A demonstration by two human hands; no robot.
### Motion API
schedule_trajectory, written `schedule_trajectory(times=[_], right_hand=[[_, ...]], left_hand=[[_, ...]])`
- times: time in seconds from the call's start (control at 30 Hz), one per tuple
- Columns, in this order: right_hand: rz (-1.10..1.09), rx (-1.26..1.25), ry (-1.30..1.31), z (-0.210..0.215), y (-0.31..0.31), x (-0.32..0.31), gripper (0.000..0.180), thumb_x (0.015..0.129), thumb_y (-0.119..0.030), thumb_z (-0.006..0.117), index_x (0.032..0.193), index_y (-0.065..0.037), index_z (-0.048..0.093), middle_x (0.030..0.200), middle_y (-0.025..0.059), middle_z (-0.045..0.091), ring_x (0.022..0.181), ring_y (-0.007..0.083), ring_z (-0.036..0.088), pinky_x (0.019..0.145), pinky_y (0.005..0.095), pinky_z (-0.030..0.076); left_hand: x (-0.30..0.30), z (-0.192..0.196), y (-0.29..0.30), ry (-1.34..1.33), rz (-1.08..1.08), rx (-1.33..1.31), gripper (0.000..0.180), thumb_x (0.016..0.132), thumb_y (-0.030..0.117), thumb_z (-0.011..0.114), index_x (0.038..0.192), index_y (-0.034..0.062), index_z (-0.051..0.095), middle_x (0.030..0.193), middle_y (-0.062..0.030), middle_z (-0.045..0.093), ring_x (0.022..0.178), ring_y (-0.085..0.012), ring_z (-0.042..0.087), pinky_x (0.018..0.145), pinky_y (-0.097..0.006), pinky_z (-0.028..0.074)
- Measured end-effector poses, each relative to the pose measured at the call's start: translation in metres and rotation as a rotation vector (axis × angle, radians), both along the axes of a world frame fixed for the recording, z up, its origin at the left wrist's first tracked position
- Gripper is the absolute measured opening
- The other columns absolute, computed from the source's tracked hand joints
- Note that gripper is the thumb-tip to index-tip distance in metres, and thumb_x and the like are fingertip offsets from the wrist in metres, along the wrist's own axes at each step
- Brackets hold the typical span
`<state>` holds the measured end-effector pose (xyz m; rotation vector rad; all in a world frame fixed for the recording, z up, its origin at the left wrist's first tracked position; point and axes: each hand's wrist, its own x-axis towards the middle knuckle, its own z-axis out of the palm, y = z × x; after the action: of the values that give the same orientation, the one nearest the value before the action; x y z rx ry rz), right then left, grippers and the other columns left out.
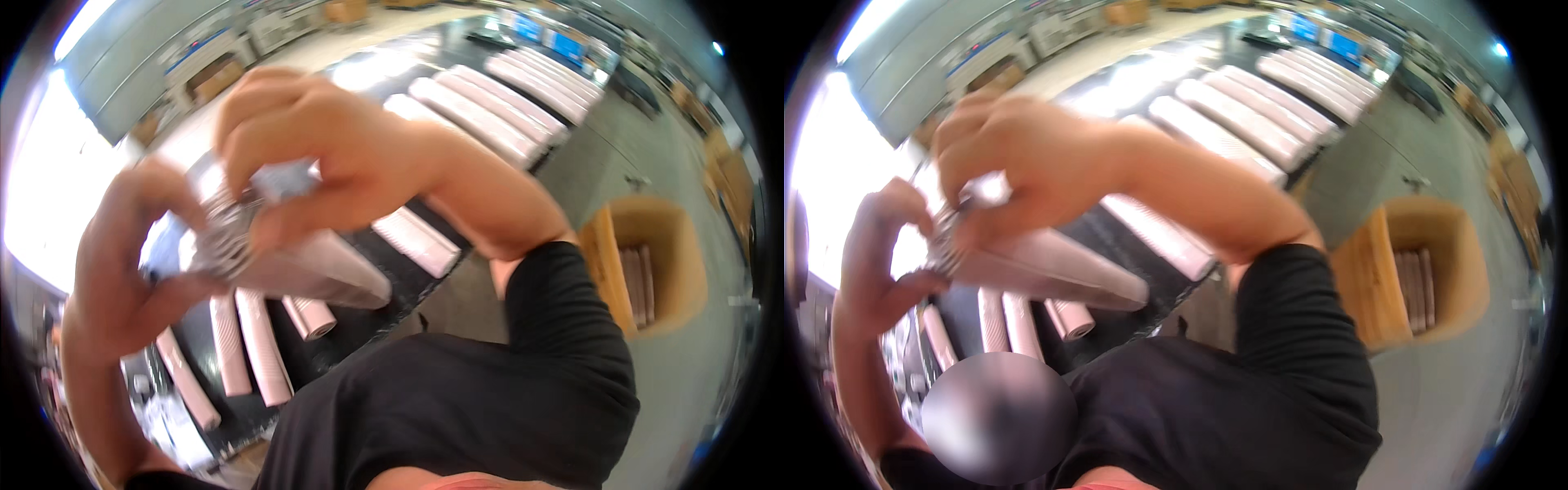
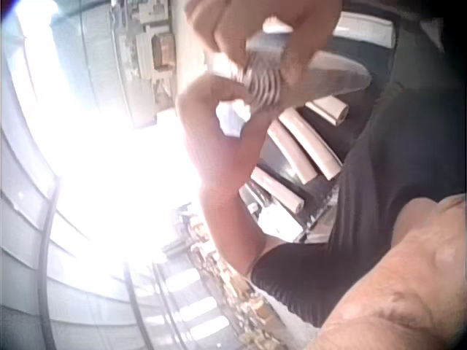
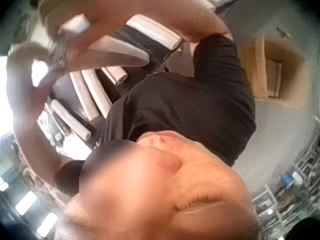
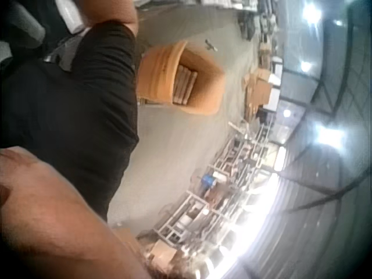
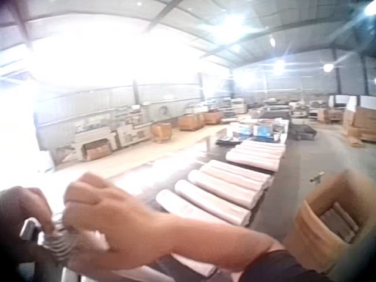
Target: The person packs rolls of material into a cardboard box and then organizes other rolls on a work table, checking a document and removing a plastic bag from one of the rolls.
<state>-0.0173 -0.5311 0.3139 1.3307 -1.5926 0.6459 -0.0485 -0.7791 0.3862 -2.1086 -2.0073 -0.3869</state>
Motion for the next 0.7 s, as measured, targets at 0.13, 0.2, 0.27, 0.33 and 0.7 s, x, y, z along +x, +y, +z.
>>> schedule_trajectory(times=[0.13, 0.2, 0.27, 0.33, 0.7], right_hand=[[0.013, 0.215, -0.437, 0.027, -0.002, 0.017, 0.013, 0.087, -0.011, 0.07, 0.093, -0.001, 0.065, 0.096, 0.009, 0.061, 0.081, 0.0189, 0.058, 0.07, 0.0312, 0.045], [0.035, 0.23, -0.457, 0.032, -0.01, 0.017, 0.014, 0.086, -0.01, 0.069, 0.096, 0.0, 0.066, 0.096, 0.0094, 0.06, 0.082, 0.0189, 0.057, 0.071, 0.0314, 0.045], [0.026, 0.312, -0.499, 0.038, -0.014, 0.015, 0.015, 0.084, -0.006, 0.067, 0.097, 0.0, 0.069, 0.097, 0.0096, 0.06, 0.082, 0.0194, 0.057, 0.072, 0.0309, 0.046], [0.018, 0.335, -0.517, 0.039, -0.017, 0.014, 0.018, 0.081, -0.004, 0.066, 0.098, 0.0, 0.07, 0.096, 0.0097, 0.059, 0.082, 0.0204, 0.058, 0.074, 0.0312, 0.047], [0.048, 0.393, -0.658, 0.043, -0.005, 0.016, 0.017, 0.091, -0.018, 0.069, 0.095, -0.004, 0.059, 0.097, 0.0032, 0.054, 0.082, 0.0136, 0.049, 0.07, 0.0277, 0.043]], left_hand=[[0.019, 0.01, -0.005, -0.116, 0.172, -0.041, 0.053, 0.067, 0.006, 0.085, 0.113, 0.0032, 0.058, 0.109, -0.0083, 0.059, 0.104, -0.021, 0.059, 0.093, -0.035, 0.05], [0.017, 0.01, -0.01, -0.132, 0.104, -0.013, 0.046, 0.072, 0.005, 0.083, 0.111, 0.0023, 0.06, 0.106, -0.0078, 0.06, 0.099, -0.0198, 0.061, 0.09, -0.033, 0.051], [0.017, 0.009, -0.017, -0.114, 0.111, -0.002, 0.043, 0.073, 0.005, 0.082, 0.11, 0.002, 0.06, 0.104, -0.0075, 0.061, 0.097, -0.0195, 0.062, 0.089, -0.033, 0.051], [0.014, 0.008, -0.018, -0.133, 0.102, 0.014, 0.04, 0.075, 0.005, 0.081, 0.108, 0.0022, 0.06, 0.102, -0.0075, 0.061, 0.095, -0.0198, 0.062, 0.087, -0.032, 0.051], [0.005, 0.005, -0.012, -0.001, 0.006, 0.008, 0.042, 0.071, 0.017, 0.083, 0.101, 0.0026, 0.057, 0.089, -0.008, 0.057, 0.079, -0.0257, 0.054, 0.074, -0.035, 0.047]])
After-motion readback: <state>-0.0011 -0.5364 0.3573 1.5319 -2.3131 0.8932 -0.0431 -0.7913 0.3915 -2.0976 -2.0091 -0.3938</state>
